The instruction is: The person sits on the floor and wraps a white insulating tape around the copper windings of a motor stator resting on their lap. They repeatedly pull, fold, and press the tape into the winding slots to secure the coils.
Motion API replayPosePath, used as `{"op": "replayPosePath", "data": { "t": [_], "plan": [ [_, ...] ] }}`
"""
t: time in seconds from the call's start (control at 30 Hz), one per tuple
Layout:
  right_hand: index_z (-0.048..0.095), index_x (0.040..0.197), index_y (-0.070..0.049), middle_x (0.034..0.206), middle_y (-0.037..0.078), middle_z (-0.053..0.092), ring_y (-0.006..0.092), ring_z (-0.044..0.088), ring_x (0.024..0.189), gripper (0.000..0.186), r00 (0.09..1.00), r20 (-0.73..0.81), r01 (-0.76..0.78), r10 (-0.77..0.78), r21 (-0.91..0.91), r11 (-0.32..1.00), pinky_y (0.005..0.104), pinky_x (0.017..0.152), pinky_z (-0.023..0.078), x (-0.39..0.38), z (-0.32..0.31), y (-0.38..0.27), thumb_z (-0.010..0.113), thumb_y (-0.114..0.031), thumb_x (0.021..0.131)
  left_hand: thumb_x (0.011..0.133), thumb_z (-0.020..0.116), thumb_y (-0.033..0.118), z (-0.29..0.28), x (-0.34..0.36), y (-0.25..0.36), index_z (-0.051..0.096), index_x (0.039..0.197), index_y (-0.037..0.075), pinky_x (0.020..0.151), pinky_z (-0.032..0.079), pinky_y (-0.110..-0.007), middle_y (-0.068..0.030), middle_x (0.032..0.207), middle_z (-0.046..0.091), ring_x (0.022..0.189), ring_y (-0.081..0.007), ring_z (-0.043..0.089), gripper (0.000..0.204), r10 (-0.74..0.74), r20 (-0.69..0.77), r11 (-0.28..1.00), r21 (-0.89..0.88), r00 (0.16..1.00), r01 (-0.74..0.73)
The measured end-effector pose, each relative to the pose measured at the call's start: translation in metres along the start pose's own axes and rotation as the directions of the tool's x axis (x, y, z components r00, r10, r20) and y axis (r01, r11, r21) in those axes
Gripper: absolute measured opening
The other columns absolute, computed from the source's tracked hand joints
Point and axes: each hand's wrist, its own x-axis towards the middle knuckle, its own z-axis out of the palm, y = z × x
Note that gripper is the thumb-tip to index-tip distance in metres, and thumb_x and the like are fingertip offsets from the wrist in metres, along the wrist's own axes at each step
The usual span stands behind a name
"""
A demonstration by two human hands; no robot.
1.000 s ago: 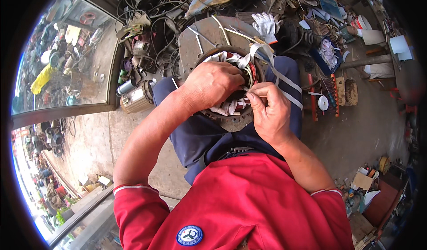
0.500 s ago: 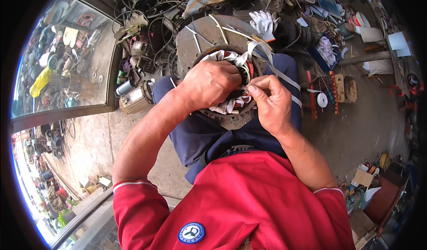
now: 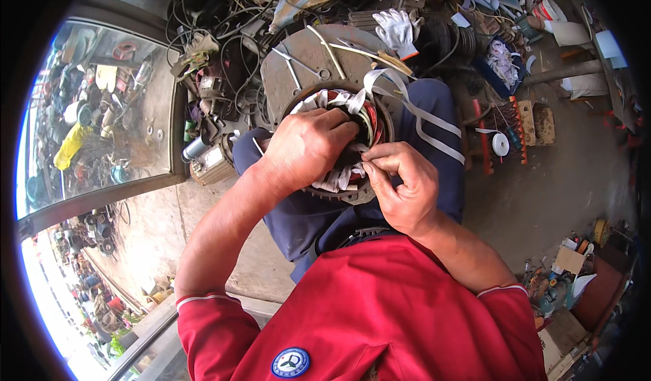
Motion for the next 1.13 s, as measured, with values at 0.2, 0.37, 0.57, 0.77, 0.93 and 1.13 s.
{"op": "replayPosePath", "data": {
  "t": [0.2, 0.37, 0.57, 0.77, 0.93, 1.13],
  "plan": [
    [0.058, 0.086, -0.004, 0.091, 0.009, 0.071, 0.0277, 0.068, 0.076, 0.023, 0.999, -0.028, 0.035, -0.034, 0.018, 0.999, 0.0362, 0.065, 0.054, 0.003, 0.001, 0.013, 0.077, 0.007, 0.079, 0.080, 0.064, 0.015, -0.002, 0.014, 0.000, 0.063, 0.091, 0.007, 0.066, 0.055, -0.041, -0.0073, 0.084, 0.059, 0.077, -0.0275, 0.068, 0.014, 0.008, 0.096, 0.995, 0.101, 0.995, -0.018],
    [0.055, 0.085, -0.006, 0.089, 0.006, 0.069, 0.0272, 0.065, 0.074, 0.026, 0.999, -0.032, 0.041, -0.040, 0.017, 0.999, 0.0370, 0.062, 0.052, 0.004, 0.002, 0.018, 0.078, 0.004, 0.077, 0.079, 0.064, 0.017, -0.004, 0.019, 0.003, 0.062, 0.089, 0.009, 0.067, 0.056, -0.039, -0.0060, 0.087, 0.060, 0.077, -0.0254, 0.068, 0.013, -0.001, 0.192, 0.981, 0.191, 0.981, -0.036],
    [0.054, 0.083, -0.006, 0.087, 0.006, 0.068, 0.0276, 0.065, 0.075, 0.026, 0.999, -0.027, -0.019, 0.020, 0.060, 0.998, 0.0379, 0.064, 0.052, 0.005, 0.000, 0.016, 0.078, 0.004, 0.078, 0.081, 0.064, 0.016, -0.011, 0.028, 0.006, 0.062, 0.088, 0.009, 0.065, 0.056, -0.039, -0.0065, 0.087, 0.060, 0.080, -0.0249, 0.069, 0.010, -0.005, 0.331, 0.969, 0.234, 0.944, -0.076],
    [0.058, 0.085, -0.003, 0.089, 0.011, 0.071, 0.0260, 0.068, 0.075, 0.021, 0.999, -0.030, -0.023, 0.030, 0.217, 0.976, 0.0341, 0.064, 0.052, 0.004, -0.009, 0.019, 0.074, 0.009, 0.082, 0.079, 0.066, 0.016, -0.016, 0.031, 0.009, 0.064, 0.090, 0.009, 0.059, 0.052, -0.040, -0.0063, 0.082, 0.057, 0.072, -0.0261, 0.066, 0.014, 0.036, 0.332, 0.969, 0.221, 0.942, -0.115],
    [0.055, 0.085, -0.003, 0.089, 0.011, 0.069, 0.0308, 0.067, 0.077, 0.023, 1.000, -0.024, -0.003, 0.009, 0.207, 0.978, 0.0388, 0.067, 0.053, 0.001, -0.017, 0.016, 0.075, 0.007, 0.081, 0.079, 0.065, 0.015, -0.012, 0.024, 0.018, 0.060, 0.089, 0.009, 0.060, 0.055, -0.037, -0.0055, 0.083, 0.058, 0.072, -0.0241, 0.068, 0.013, 0.017, 0.207, 0.967, 0.245, 0.978, -0.069],
    [0.059, 0.086, -0.004, 0.090, 0.012, 0.073, 0.0283, 0.071, 0.078, 0.020, 0.998, -0.017, 0.055, -0.054, 0.102, 0.993, 0.0357, 0.068, 0.055, 0.006, -0.013, 0.012, 0.076, 0.005, 0.083, 0.078, 0.066, 0.016, -0.007, 0.017, 0.011, 0.060, 0.095, 0.009, 0.060, 0.055, -0.037, -0.0056, 0.084, 0.058, 0.074, -0.0250, 0.068, 0.018, 0.031, 0.090, 0.987, 0.155, 0.995, -0.044]
  ]
}}
